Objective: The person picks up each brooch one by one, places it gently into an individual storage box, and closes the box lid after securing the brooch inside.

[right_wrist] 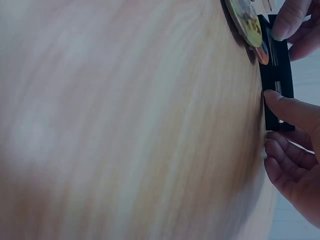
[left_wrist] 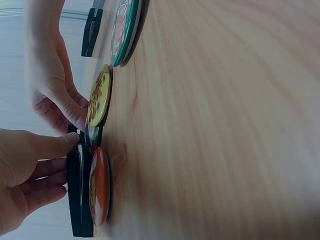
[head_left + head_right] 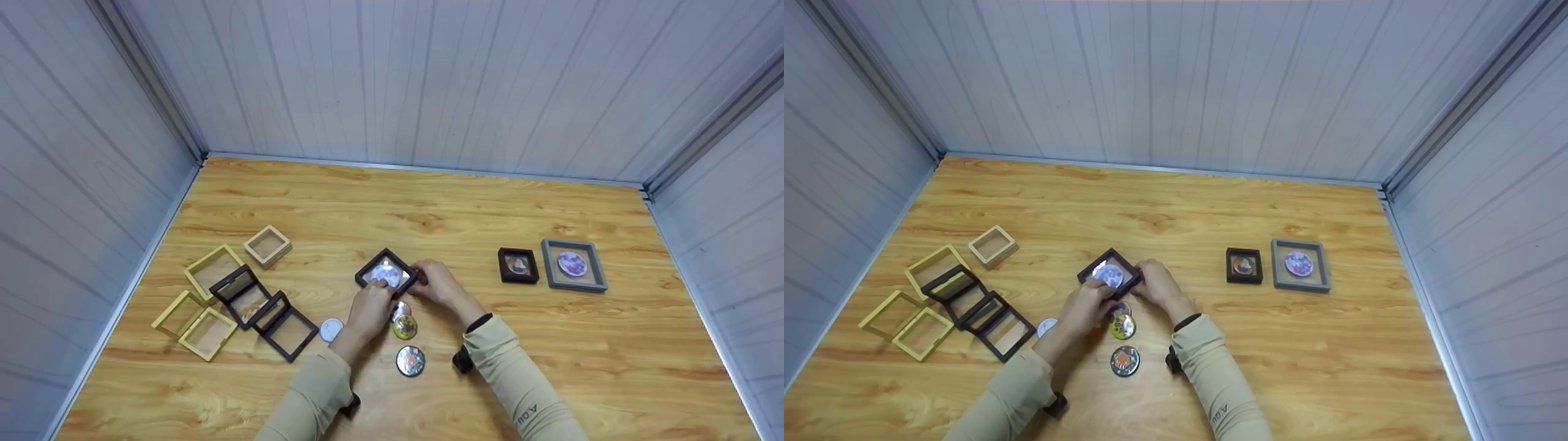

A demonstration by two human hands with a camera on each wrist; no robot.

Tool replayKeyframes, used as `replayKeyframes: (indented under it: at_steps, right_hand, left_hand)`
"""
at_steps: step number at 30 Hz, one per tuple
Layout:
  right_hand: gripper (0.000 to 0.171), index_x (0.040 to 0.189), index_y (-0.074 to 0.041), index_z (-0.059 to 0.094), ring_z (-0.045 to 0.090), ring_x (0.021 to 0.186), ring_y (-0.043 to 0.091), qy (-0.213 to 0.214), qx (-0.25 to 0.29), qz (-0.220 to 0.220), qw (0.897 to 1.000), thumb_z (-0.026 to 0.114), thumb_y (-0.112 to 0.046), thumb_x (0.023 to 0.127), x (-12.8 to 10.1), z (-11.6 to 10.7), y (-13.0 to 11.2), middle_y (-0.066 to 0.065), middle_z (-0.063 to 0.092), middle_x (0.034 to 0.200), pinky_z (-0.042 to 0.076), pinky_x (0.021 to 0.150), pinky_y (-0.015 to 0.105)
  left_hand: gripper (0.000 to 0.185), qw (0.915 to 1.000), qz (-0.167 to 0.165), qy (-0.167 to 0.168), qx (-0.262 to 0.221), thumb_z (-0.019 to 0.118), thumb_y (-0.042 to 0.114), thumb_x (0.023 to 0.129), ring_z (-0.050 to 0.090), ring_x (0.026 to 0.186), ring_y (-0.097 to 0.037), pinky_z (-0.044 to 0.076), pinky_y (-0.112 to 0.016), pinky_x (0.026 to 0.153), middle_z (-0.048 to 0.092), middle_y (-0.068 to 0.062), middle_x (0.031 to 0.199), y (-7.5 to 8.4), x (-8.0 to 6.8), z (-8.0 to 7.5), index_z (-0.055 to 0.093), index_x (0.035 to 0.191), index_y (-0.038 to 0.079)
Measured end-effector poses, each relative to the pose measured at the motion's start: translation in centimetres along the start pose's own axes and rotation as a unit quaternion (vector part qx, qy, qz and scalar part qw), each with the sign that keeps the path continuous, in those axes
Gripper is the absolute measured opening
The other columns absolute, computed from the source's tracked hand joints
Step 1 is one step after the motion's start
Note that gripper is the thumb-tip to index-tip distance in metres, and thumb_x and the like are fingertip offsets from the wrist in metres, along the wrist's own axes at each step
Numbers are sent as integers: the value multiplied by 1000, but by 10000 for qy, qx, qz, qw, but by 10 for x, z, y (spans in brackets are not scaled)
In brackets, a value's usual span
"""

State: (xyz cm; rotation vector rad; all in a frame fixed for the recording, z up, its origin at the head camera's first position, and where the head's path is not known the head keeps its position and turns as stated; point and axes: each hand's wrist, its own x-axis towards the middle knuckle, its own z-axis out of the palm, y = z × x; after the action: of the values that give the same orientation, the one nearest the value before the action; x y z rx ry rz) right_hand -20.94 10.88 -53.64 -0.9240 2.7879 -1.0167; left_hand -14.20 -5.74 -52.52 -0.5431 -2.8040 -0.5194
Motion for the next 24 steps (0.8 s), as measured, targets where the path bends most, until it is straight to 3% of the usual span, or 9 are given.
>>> replayKeyframes:
  at_steps: [5,8,12,18,24]
  right_hand:
    - [39,103,7,58,54,81,25,90,-244,6,9997,72,-8,70,-4,-3,-3,15,56,91,46,75,36]
    - [39,105,5,58,54,84,25,224,-389,-143,9989,72,-7,71,-7,-5,-5,14,55,93,46,78,36]
    - [32,102,2,60,53,87,24,449,-669,-641,9947,70,-5,72,-9,-7,-7,11,55,93,45,80,35]
    - [23,94,2,63,53,89,23,547,-846,-1472,9840,69,-1,72,-8,-5,-9,11,57,94,44,82,33]
    - [21,93,1,66,53,92,24,395,-872,-1812,9788,69,-2,72,-7,-4,-11,13,59,95,43,83,35]
  left_hand:
    - [17,9996,-86,75,-274,66,13,77,56,80,-24,49,-35,67,57,-11,86,-2,-7,-8,66,88,0]
    - [18,9989,-28,332,-334,67,12,77,55,80,-24,49,-34,68,57,-11,87,-4,-13,-13,66,89,-1]
    - [17,9969,-52,684,-395,67,10,76,55,80,-24,48,-34,68,57,-10,86,-9,-23,-22,65,88,-1]
    - [23,9932,-395,1047,-327,68,7,74,56,81,-26,49,-36,68,59,-14,88,-19,-41,-40,64,95,-4]
    - [24,9868,-584,1493,-232,69,6,74,57,82,-29,49,-38,69,59,-16,89,-30,-54,-61,63,94,-6]
